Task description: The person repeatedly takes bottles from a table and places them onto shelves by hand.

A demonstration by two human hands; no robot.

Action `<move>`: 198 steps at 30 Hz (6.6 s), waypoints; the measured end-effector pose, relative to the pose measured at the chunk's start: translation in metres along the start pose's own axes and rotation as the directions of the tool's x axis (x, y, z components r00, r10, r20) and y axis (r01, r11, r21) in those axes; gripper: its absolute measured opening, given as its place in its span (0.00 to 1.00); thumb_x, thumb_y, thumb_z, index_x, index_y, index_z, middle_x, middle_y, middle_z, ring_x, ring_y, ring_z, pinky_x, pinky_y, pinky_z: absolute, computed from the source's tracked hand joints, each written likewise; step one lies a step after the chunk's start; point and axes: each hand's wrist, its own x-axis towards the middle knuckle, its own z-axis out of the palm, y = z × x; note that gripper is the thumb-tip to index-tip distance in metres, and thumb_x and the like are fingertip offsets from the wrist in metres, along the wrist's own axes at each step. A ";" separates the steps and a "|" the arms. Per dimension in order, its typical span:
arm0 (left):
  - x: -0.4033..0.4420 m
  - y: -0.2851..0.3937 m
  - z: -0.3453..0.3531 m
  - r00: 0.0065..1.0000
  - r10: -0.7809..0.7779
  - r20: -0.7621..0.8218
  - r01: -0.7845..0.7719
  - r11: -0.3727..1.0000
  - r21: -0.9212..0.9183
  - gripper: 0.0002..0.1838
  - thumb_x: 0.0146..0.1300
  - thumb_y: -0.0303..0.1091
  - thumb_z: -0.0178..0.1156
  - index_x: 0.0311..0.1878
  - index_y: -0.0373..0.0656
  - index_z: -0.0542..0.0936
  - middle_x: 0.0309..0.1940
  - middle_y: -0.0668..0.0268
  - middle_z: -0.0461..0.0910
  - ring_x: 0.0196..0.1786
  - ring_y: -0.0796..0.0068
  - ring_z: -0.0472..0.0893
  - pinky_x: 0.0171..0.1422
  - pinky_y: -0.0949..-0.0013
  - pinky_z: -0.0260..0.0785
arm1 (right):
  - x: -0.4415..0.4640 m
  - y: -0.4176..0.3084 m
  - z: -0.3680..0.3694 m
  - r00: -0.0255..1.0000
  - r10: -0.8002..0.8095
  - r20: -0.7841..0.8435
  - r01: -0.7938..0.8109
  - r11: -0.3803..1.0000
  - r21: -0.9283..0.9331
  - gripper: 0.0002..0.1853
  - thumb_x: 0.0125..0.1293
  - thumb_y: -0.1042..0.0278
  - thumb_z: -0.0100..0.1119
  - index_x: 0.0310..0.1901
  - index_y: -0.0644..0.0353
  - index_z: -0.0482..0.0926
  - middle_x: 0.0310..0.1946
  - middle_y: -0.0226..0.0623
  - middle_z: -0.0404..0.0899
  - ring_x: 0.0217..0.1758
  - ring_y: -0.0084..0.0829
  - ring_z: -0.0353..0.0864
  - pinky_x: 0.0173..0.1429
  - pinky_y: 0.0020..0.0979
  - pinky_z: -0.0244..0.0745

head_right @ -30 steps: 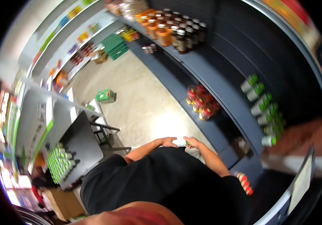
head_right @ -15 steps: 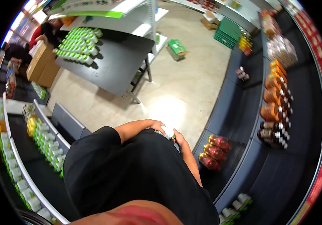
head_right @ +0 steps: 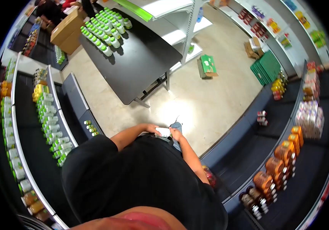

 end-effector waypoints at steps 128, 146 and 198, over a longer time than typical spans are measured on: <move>0.451 0.384 0.435 0.729 -0.516 0.449 -0.651 -0.323 0.687 0.15 0.66 0.40 0.54 0.51 0.45 0.77 0.47 0.58 0.79 0.43 0.60 0.80 0.41 0.50 0.75 | -0.004 -0.056 0.124 -0.066 0.647 0.760 0.965 0.234 -0.115 0.07 0.66 0.77 0.52 0.43 0.64 0.78 0.31 0.36 0.80 0.29 0.26 0.79 0.37 0.28 0.79; 0.210 0.145 0.578 0.312 -0.720 0.619 -0.947 -0.286 0.145 0.12 0.61 0.38 0.59 0.44 0.42 0.82 0.33 0.60 0.83 0.31 0.70 0.81 0.37 0.64 0.75 | -0.039 0.071 0.443 0.136 0.799 0.585 0.962 0.035 -0.272 0.11 0.61 0.75 0.57 0.46 0.62 0.80 0.33 0.44 0.84 0.28 0.33 0.83 0.27 0.33 0.78; -0.144 0.009 0.864 -0.052 -0.535 0.843 -0.672 0.644 0.367 0.20 0.67 0.29 0.56 0.61 0.40 0.70 0.47 0.66 0.77 0.43 0.78 0.76 0.49 0.72 0.71 | -0.760 0.391 0.696 -0.843 0.506 0.185 0.534 0.740 0.410 0.34 0.56 0.65 0.67 0.64 0.65 0.68 0.51 0.46 0.80 0.56 0.36 0.79 0.59 0.33 0.72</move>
